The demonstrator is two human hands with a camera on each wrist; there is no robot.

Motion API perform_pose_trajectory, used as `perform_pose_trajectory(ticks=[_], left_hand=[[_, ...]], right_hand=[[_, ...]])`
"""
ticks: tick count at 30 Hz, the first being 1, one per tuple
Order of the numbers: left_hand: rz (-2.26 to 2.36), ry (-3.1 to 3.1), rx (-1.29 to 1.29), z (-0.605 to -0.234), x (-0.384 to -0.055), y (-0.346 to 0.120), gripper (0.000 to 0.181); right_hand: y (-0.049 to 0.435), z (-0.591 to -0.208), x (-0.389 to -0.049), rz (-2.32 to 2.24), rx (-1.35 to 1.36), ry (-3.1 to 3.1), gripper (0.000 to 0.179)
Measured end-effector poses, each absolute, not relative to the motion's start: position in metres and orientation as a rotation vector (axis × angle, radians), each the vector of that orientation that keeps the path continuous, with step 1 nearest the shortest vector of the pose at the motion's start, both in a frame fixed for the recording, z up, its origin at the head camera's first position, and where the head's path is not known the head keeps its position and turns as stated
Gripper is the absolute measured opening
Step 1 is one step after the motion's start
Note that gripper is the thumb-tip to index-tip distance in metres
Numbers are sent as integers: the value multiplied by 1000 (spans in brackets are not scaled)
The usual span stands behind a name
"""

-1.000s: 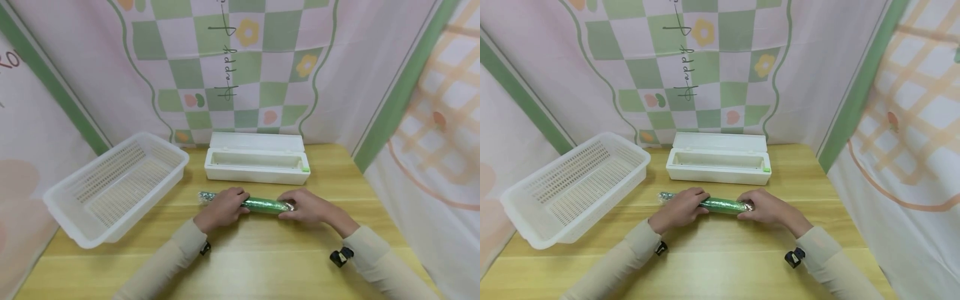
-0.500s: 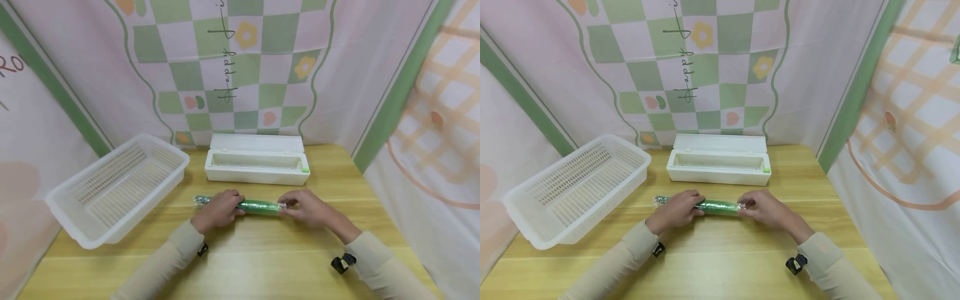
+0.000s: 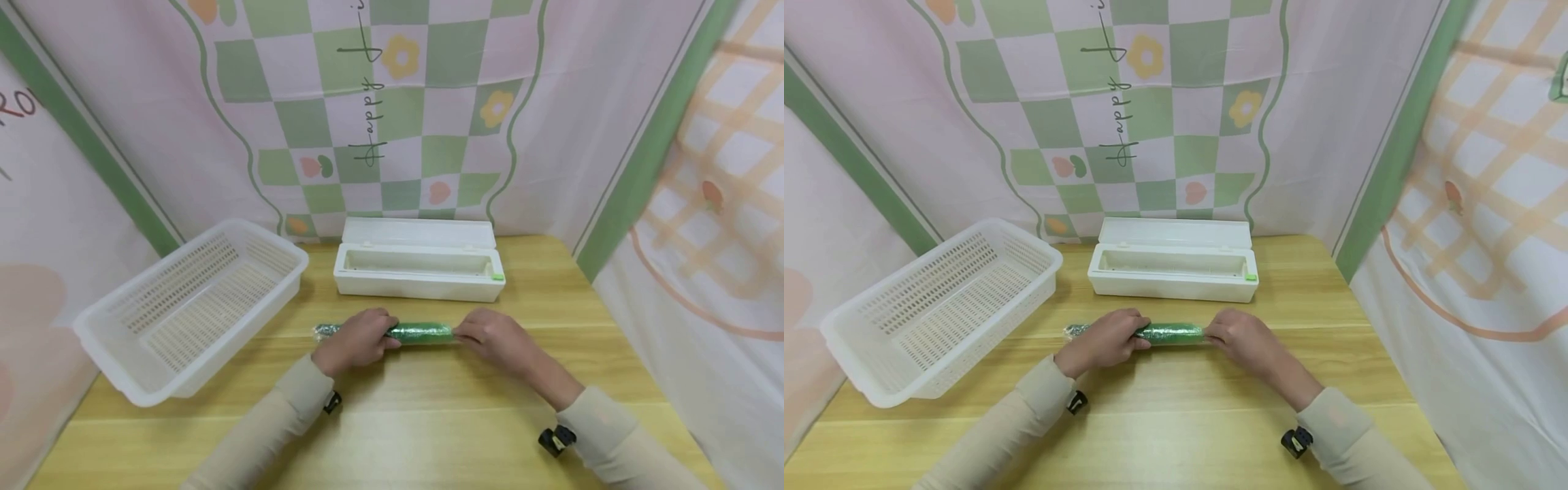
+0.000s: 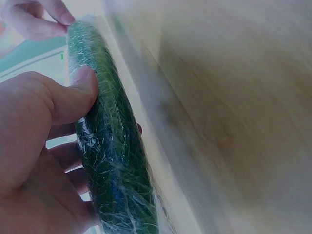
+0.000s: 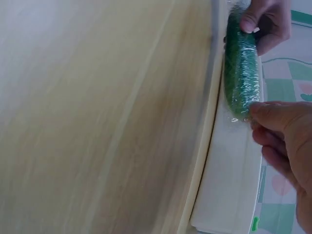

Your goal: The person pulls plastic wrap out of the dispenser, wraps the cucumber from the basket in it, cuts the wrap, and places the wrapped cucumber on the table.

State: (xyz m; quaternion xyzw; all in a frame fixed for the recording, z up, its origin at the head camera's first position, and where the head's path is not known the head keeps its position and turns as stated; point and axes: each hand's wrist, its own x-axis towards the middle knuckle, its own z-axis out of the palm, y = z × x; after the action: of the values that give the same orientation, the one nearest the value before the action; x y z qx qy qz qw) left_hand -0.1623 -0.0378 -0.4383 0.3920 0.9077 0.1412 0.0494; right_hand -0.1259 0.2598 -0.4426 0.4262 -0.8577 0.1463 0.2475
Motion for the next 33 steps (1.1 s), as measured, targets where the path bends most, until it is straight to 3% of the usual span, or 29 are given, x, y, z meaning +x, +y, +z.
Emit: perform_pose_trajectory(ticks=[7,10,13,17,28,33], left_hand=[[469,2732,1203,-436,-163,-41,20],[487,2742,1215,-434,-163,-42,21],[514,2767,1226,-434,-164,-43,22],[534,2812,1219,-434,-165,-44,23],[478,2896,1196,-435,-165,-43,25],[469,2930,1246,-436,-164,-42,27]], right_hand=[[262,-444,-128,478,1281,-2208,22],[268,-443,-127,747,1078,-2392,19],[273,-437,-124,1063,670,-2669,13],[277,-428,-125,1275,259,-2925,35],[270,-428,-129,2164,-16,-2952,67],[265,-430,-134,2322,-149,-2828,75]])
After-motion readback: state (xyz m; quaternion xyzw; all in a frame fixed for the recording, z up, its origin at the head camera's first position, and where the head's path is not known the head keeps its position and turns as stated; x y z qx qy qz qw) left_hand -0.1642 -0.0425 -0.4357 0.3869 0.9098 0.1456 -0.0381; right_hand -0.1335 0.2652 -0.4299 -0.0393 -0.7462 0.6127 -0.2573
